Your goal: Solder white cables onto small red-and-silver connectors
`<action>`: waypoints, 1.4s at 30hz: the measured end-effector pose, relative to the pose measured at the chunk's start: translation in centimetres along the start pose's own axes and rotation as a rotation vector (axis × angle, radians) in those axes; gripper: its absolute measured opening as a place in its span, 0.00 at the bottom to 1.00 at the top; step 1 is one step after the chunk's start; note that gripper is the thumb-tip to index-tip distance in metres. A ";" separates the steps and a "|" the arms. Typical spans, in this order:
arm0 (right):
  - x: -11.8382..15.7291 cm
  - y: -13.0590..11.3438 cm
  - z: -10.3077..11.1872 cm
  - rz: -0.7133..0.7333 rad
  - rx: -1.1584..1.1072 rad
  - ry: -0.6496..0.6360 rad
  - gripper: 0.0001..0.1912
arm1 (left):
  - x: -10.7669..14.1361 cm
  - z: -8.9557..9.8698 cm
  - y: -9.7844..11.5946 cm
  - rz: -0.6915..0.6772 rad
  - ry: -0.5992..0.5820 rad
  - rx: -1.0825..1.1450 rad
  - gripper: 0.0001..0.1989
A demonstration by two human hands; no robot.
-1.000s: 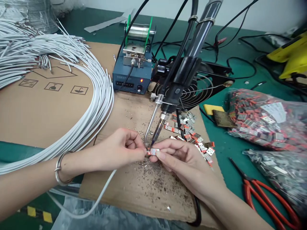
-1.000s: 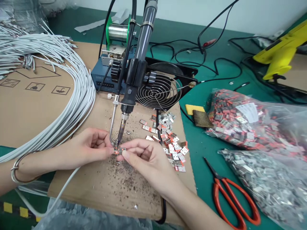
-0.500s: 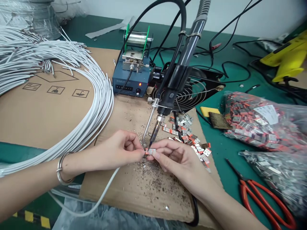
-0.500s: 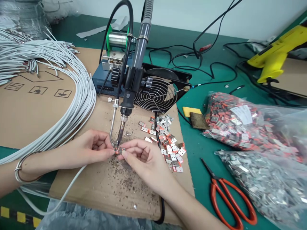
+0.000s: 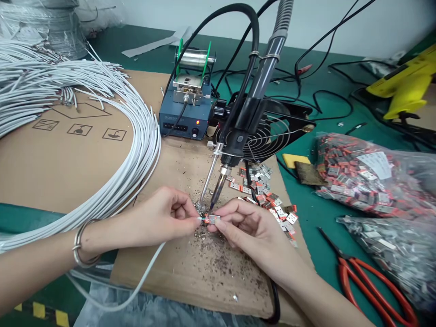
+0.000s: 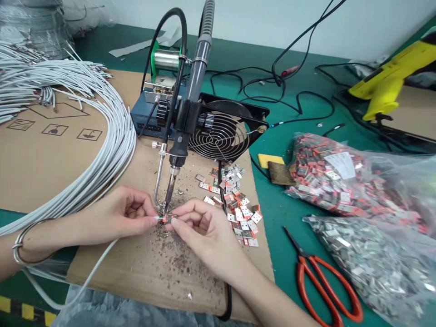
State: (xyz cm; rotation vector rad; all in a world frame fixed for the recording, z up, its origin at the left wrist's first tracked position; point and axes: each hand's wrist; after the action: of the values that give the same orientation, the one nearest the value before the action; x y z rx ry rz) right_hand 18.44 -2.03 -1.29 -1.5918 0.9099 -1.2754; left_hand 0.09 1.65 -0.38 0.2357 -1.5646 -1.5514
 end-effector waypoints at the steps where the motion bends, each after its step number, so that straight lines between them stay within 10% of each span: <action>1: 0.0 0.0 0.0 0.003 -0.004 -0.005 0.08 | 0.0 0.0 0.1 0.002 0.001 0.003 0.07; 42: 0.3 -0.1 -0.1 0.002 -0.013 0.023 0.07 | 0.1 -0.1 0.5 0.025 0.021 -0.039 0.05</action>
State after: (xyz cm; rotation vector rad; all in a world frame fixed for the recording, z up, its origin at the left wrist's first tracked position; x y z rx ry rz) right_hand 18.36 -2.28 -1.07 -1.5886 0.9362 -1.2913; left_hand 0.31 1.62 0.06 0.2090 -1.5144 -1.5540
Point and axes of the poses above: each hand's wrist, its own x-axis away from the middle knuckle, its own z-axis out of the back of the hand, y = z × x, and after that the axes turned 2 degrees about -x, right-handed
